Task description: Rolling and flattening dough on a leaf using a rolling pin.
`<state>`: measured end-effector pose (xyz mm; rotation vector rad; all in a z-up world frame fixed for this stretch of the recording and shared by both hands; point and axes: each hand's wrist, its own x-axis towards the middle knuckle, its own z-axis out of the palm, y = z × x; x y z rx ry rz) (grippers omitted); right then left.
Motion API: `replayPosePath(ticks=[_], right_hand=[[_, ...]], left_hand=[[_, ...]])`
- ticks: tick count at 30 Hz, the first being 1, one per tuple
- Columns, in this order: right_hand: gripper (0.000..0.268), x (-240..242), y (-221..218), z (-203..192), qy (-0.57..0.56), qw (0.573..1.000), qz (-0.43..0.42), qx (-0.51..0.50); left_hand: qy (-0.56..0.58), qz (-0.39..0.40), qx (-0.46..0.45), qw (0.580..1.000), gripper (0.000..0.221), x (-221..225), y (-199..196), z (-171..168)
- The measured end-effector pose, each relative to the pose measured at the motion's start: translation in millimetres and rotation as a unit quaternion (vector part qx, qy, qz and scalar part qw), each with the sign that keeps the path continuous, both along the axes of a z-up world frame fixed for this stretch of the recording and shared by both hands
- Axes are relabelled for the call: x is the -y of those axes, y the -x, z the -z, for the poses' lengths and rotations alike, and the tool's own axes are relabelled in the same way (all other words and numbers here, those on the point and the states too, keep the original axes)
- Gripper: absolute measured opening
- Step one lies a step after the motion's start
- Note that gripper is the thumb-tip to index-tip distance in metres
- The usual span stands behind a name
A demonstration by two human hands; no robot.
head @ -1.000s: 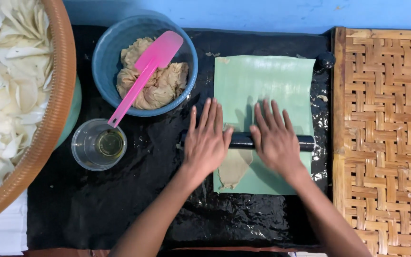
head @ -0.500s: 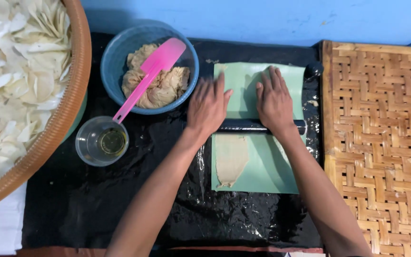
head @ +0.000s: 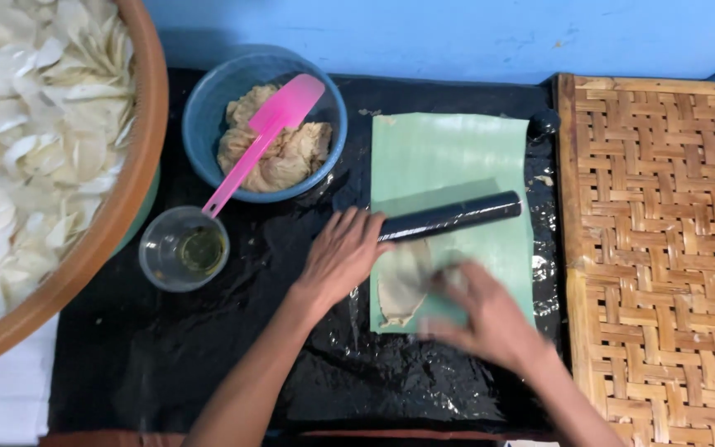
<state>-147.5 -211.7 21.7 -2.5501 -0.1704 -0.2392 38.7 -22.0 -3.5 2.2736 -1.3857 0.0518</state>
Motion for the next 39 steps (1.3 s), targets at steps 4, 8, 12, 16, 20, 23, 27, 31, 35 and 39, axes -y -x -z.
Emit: replayPosePath(ticks=[4,8,12,16,20,23,27,31,35,39], right_hand=[[0.048,-4,35,-3,0.052,0.998,-0.030,-0.010],[0.033,5,58,25,0.093,0.996,-0.015,-0.001],[0.021,13,67,57,0.050,0.998,0.016,0.046],[0.028,-2,30,23,0.064,0.993,0.078,0.066],[0.039,-7,19,40,0.167,0.975,0.140,0.030],[0.049,-13,-2,36,0.199,0.964,0.173,0.002],[0.062,1,-41,32,0.207,0.960,0.187,-0.021],[0.060,19,-73,31,0.205,0.961,0.182,-0.041],[0.059,12,-60,37,0.200,0.960,0.195,-0.023],[0.064,-15,-16,37,0.190,0.960,0.202,-0.025]], left_hand=[[-0.029,0.005,-0.038,0.999,0.046,-15,31,10],[-0.037,0.048,0.008,0.998,0.045,-29,65,35],[0.007,0.054,-0.014,0.998,0.046,-39,81,-4],[-0.015,0.045,-0.021,0.999,0.045,-39,93,14],[0.006,-0.054,0.013,0.998,0.056,-27,105,21],[-0.015,-0.080,-0.013,0.997,0.064,-12,90,13],[-0.062,-0.110,0.006,0.992,0.072,15,53,16],[-0.056,-0.105,0.003,0.993,0.068,35,13,13],[-0.040,-0.096,0.015,0.994,0.075,29,21,12],[0.049,-0.036,-0.031,0.998,0.074,-3,59,13]])
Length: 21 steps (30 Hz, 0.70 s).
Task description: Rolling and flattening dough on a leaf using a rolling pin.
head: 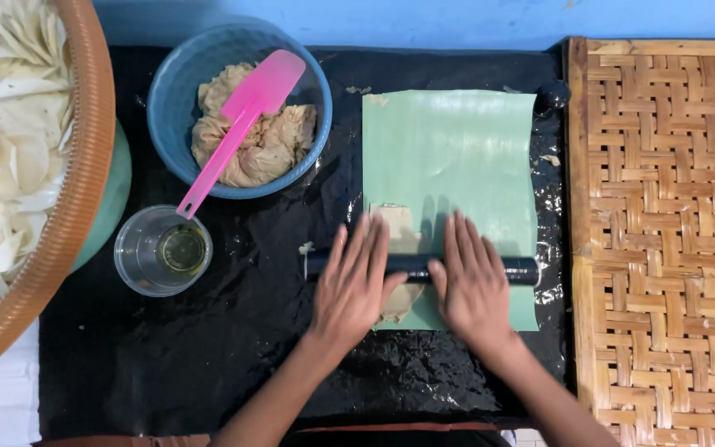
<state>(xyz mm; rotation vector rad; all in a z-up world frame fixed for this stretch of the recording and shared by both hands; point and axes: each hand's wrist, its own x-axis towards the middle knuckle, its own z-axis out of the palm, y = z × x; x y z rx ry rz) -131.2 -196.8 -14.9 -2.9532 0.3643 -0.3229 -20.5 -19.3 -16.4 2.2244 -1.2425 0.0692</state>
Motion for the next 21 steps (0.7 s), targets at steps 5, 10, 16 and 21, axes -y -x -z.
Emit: replayPosePath(ticks=[5,10,16,21], right_hand=[[0.062,-9,21,-13,-0.031,0.999,-0.015,0.035],[0.055,-6,19,3,-0.035,0.998,-0.010,0.042],[0.060,23,-30,0,-0.002,1.000,-0.019,0.021],[0.062,58,-77,-2,0.006,0.999,-0.022,-0.047]], left_hand=[[0.033,-0.025,0.032,0.999,0.044,-31,35,28],[-0.003,-0.040,0.051,0.998,0.048,-14,16,9],[-0.058,-0.049,-0.002,0.997,0.066,27,-30,6],[-0.104,-0.060,0.030,0.992,0.066,60,-76,8]])
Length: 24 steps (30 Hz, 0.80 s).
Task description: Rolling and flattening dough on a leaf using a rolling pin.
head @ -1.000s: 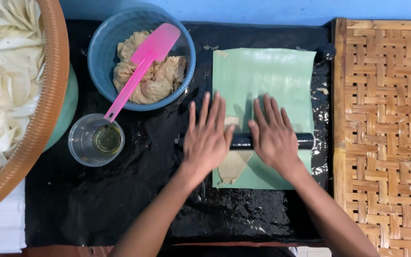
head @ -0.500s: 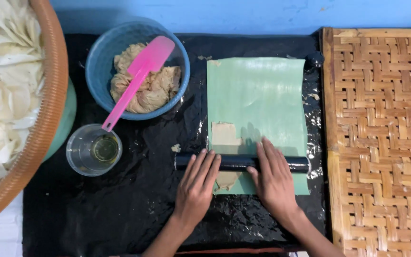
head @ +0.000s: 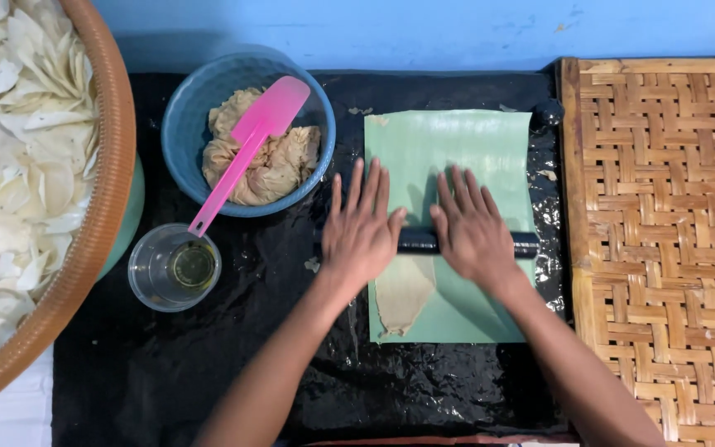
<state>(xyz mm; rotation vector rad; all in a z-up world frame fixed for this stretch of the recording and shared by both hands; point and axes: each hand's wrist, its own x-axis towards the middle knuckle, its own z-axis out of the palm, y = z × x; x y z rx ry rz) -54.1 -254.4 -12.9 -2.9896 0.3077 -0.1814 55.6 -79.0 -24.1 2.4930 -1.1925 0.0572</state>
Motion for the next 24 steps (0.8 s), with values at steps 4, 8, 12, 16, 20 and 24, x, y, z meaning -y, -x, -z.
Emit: replayPosePath(ticks=[4,8,12,16,20,24], right_hand=[[0.063,-2,-2,-4,-0.025,1.000,0.003,0.003],[0.065,-17,29,7,0.005,1.000,0.001,0.025],[0.066,-39,60,1,-0.003,0.997,-0.011,0.072],[0.065,-46,73,-3,-0.024,0.995,-0.020,0.096],[0.054,-44,64,1,-0.015,0.997,-0.016,0.080],[0.058,-37,34,-5,-0.007,0.996,-0.033,0.084]], left_hand=[[0.005,-0.011,0.012,1.000,0.072,1,-3,0],[0.070,0.015,0.022,0.997,0.072,-25,30,4],[0.132,0.027,0.043,0.990,0.047,-65,79,41],[0.145,0.030,0.035,0.988,0.047,-70,79,8],[0.104,0.017,0.028,0.994,0.056,-49,59,3],[0.044,0.003,0.010,0.999,0.062,-28,30,-7]])
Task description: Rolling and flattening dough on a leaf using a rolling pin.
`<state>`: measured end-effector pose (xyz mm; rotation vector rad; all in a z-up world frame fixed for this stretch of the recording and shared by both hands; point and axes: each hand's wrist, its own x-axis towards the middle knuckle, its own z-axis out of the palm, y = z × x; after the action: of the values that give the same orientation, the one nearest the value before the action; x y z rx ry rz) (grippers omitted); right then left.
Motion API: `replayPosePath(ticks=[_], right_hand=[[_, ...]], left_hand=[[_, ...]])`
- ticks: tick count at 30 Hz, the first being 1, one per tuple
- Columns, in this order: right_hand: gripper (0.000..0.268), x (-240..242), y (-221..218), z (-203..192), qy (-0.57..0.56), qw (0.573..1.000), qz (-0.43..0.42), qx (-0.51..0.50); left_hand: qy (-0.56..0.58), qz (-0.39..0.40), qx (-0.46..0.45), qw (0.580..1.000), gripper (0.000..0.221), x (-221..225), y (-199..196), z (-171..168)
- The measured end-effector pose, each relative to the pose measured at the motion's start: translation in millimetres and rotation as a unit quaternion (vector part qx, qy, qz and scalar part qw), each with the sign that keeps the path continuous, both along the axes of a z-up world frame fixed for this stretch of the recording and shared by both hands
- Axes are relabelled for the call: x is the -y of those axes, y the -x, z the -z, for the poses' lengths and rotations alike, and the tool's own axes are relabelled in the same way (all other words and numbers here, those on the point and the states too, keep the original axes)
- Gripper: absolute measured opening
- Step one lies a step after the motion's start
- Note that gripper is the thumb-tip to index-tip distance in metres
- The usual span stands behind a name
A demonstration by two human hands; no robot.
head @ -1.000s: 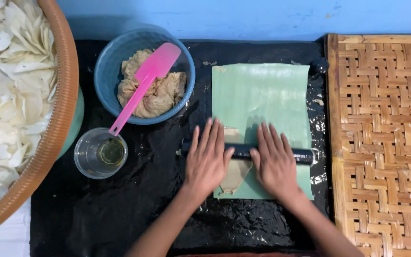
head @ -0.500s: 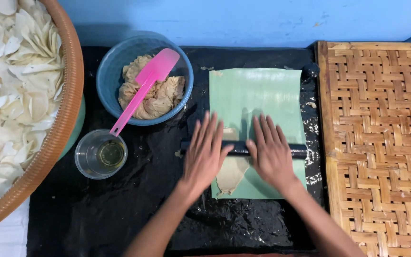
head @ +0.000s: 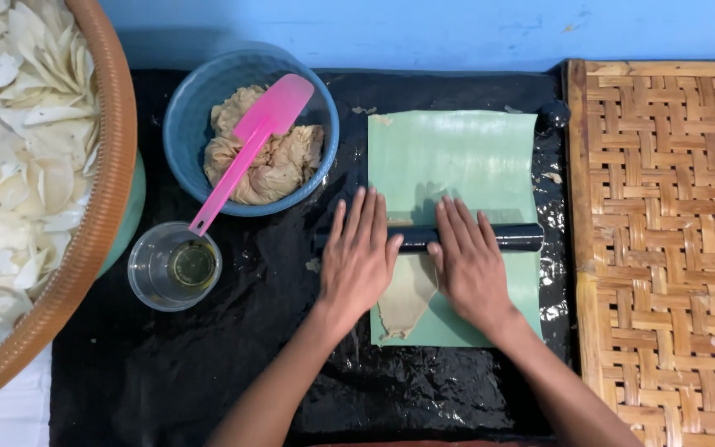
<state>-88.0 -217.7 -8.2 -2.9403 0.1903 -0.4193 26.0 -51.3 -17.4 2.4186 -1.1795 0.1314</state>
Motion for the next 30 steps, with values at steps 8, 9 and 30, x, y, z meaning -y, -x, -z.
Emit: replayPosePath(ticks=[8,9,30], right_hand=[[0.059,42,-68,3,-0.002,0.998,0.003,-0.060],[0.060,48,-78,2,-0.014,0.996,0.010,-0.088],[0.043,41,-94,-3,-0.121,0.982,0.054,0.132]], left_hand=[[-0.049,-0.007,-0.032,0.998,0.068,44,-71,14],[-0.069,-0.012,-0.054,0.996,0.074,50,-80,14],[0.069,0.069,0.078,0.992,0.040,-20,-5,-3]])
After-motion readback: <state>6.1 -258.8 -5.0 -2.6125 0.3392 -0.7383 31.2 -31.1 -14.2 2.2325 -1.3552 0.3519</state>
